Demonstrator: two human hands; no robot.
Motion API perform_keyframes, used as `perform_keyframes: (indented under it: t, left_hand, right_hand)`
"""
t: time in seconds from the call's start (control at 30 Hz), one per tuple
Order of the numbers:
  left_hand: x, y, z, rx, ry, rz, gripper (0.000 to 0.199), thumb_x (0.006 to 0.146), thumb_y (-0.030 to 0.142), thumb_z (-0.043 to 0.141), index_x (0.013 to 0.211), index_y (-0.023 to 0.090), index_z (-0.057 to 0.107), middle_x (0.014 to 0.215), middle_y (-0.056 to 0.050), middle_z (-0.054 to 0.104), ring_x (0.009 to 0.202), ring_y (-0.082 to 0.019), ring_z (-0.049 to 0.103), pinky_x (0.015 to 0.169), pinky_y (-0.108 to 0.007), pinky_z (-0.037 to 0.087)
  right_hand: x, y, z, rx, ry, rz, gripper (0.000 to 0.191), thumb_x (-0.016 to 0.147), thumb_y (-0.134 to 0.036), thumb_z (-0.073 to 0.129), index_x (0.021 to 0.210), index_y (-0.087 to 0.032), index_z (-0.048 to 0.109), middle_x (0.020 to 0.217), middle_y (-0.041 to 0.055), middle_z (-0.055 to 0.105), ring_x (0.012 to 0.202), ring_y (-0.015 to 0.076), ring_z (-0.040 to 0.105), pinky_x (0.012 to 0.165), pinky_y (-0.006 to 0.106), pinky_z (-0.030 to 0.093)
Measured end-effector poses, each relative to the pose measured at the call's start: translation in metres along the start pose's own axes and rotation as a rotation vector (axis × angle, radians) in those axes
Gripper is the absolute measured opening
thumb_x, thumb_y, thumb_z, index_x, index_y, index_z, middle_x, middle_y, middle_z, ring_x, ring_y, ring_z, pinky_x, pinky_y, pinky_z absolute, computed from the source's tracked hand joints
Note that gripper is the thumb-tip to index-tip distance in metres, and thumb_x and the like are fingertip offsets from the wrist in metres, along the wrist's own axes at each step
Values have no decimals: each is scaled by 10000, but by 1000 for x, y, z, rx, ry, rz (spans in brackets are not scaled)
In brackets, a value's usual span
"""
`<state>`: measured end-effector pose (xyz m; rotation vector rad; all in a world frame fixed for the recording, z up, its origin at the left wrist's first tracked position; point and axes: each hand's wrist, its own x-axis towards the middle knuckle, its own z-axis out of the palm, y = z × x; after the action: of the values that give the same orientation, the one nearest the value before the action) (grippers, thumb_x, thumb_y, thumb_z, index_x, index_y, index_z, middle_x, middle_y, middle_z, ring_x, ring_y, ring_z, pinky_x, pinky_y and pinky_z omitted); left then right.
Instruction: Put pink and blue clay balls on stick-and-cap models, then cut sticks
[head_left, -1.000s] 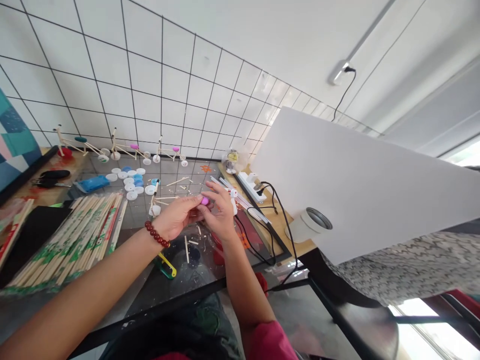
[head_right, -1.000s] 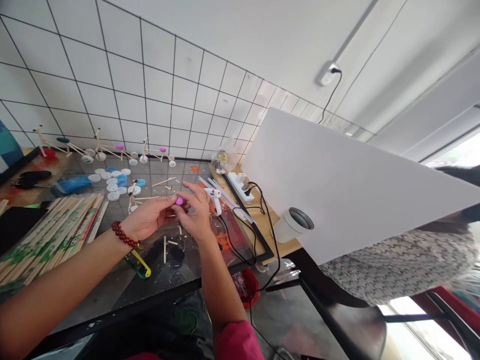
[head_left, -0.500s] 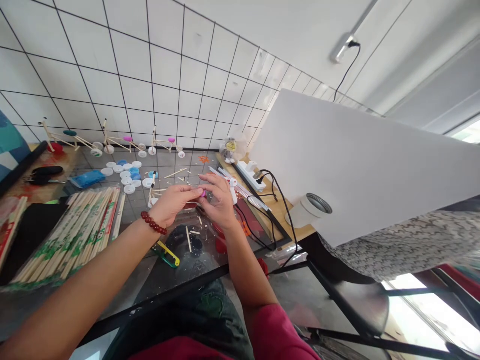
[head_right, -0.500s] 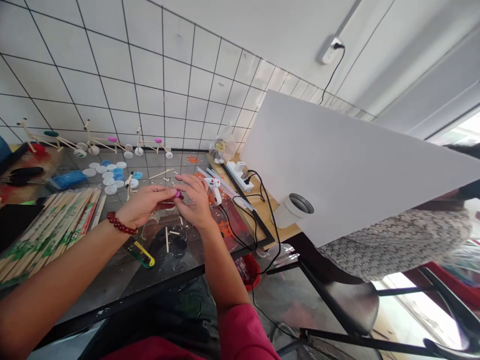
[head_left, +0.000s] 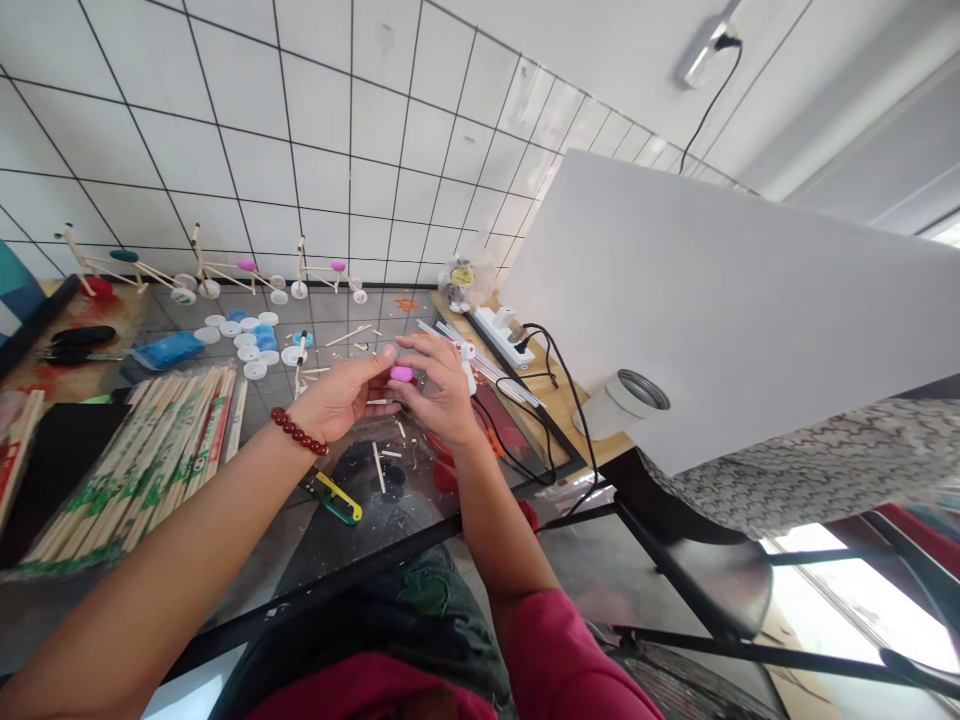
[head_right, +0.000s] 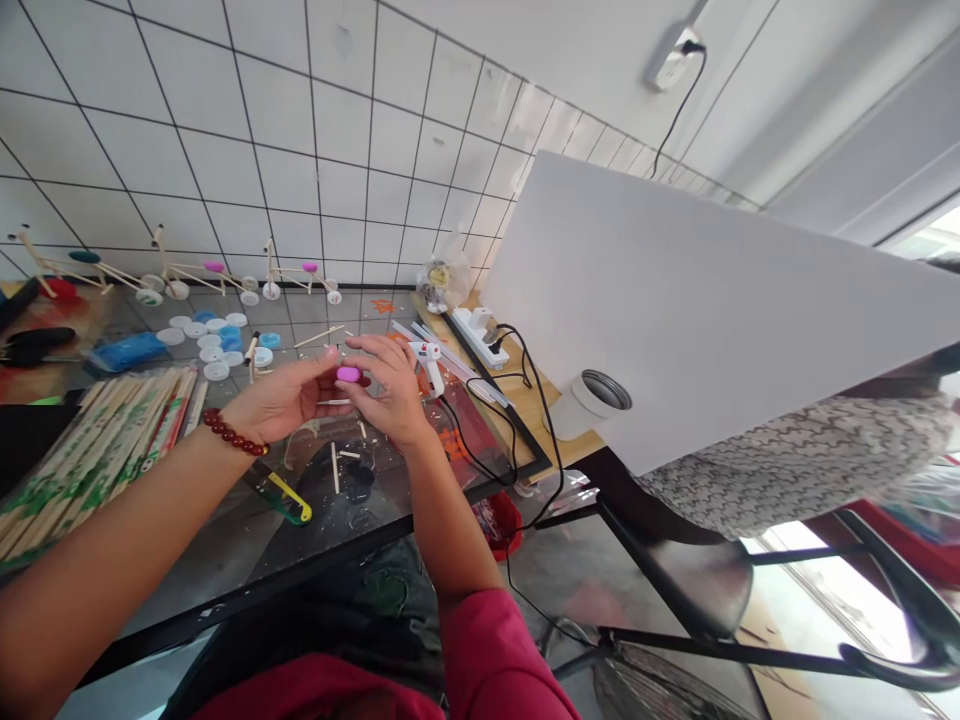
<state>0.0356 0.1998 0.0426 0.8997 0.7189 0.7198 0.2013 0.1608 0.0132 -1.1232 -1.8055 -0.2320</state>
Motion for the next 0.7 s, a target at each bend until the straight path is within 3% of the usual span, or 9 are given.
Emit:
perform_keyframes:
  t: [0.1, 0.3, 0.7]
  left_hand:
    - [-2, 2, 0, -16, -21, -28, 224, 777, 364, 822, 789, 147, 764, 802, -77, 736, 716, -182, 675, 681, -334, 577]
    - [-3, -2, 3, 122, 53, 83, 138, 670, 231, 878, 702, 138, 781, 739, -55, 736, 749, -161, 659, 757, -301, 547]
    - [-3, 0, 5, 119, 33, 102, 282, 480, 299, 947, 643, 148, 772, 682, -42, 715, 732, -166, 638, 772, -325, 512]
  right_hand:
    - [0, 1, -1, -14, -4, 23, 158, 910, -349, 669, 1016, -237, 704, 1253, 67, 723, 1258, 210, 617, 1148, 451, 378]
    - [0, -1, -3, -7, -26, -5, 159, 886, -266, 639, 1024, -240, 712, 1251, 60, 729, 1265, 209, 615, 1156, 455, 356]
    - [-1, 1, 0, 67, 29, -76, 167, 860, -237, 659, 1020, -254, 703, 1213, 63, 740, 1204, 231, 648, 1119, 458, 378]
